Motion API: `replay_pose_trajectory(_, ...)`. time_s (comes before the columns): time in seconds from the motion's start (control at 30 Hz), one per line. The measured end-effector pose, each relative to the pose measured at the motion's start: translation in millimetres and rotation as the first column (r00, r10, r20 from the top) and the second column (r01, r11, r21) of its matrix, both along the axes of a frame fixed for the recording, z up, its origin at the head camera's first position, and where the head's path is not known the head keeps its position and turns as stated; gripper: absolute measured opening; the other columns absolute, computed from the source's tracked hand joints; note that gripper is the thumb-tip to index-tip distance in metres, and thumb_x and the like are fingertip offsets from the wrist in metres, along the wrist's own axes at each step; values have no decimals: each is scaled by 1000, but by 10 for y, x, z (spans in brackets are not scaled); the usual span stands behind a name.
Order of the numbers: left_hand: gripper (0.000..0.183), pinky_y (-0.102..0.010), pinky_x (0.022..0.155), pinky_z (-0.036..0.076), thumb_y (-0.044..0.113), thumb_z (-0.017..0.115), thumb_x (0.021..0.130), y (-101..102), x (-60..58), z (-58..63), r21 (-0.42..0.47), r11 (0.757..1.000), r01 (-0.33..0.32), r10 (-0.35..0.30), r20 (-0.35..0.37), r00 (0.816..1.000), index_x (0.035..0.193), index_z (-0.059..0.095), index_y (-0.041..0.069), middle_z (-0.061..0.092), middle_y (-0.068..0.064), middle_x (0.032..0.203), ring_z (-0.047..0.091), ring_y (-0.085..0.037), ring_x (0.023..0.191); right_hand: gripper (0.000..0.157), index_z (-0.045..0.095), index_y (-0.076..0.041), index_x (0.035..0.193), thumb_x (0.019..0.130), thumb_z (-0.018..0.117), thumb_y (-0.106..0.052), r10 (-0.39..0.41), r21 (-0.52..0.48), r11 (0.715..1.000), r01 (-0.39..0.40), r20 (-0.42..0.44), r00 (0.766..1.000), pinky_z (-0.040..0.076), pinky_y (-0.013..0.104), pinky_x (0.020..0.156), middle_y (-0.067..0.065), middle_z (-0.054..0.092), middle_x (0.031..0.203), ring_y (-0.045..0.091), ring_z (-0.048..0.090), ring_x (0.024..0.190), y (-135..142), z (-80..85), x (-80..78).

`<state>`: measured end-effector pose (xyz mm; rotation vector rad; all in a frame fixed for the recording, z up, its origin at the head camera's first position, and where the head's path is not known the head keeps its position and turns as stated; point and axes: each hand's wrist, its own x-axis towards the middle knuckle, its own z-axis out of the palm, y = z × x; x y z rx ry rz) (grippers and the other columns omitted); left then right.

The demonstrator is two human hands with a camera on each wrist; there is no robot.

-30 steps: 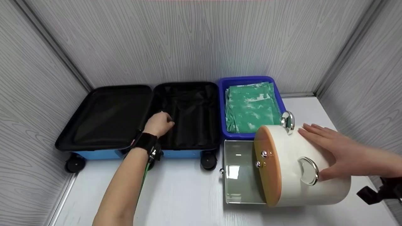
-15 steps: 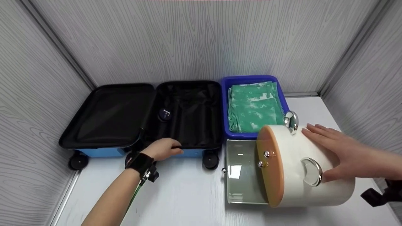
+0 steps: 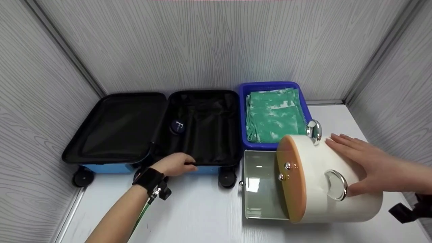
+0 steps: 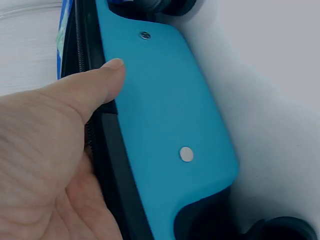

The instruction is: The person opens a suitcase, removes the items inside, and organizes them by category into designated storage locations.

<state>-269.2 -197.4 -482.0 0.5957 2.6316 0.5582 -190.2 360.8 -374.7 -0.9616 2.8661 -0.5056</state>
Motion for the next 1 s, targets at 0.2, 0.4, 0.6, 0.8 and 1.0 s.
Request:
replay_pose_trajectory(0.2,24,-33,66,46,38,72,96,16,-20,92,-36,998,51,-48,85,995,94,78,15,62,7,80,52,-12,70,128,29,-20,163,55,95,-32,-1,1,1000,1,1,1000,-2,12,111,17,33,163,30,21,151,12,1,10)
replay_pose_trajectory(0.4,54,-30,53,30,64,64,92,100,-115,283,-81,997,2,15,206,978,62,51,22,35,8,57,32,-11,52,128,29,-20,163,55,95,-31,-9,-17,1000,9,22,1000,-2,15,112,17,31,163,36,21,151,26,2,18)
replay_pose_trajectory(0.6,53,-42,84,52,58,52,102,107,-360,467,-56,997,-62,69,136,988,114,75,12,70,-2,99,63,-19,89,128,30,-20,163,54,96,-31,-5,-17,1000,6,6,1000,-2,14,112,17,33,162,36,23,150,38,4,19)
replay_pose_trajectory(0.8,48,-52,115,36,23,42,108,6,-663,441,-102,991,-88,92,36,995,148,51,-2,50,-22,150,45,-38,140,128,29,-20,163,54,96,-32,-9,-5,1000,9,6,1000,-2,13,111,17,33,163,35,23,151,51,11,23)
replay_pose_trajectory(1.0,50,-53,115,35,10,39,104,-164,-795,330,-194,968,-161,152,-62,986,150,43,-9,45,-31,150,42,-45,139,125,30,-20,163,57,95,-36,5,4,1000,-5,-1,1000,-2,13,111,18,34,162,28,21,152,10,2,-5)
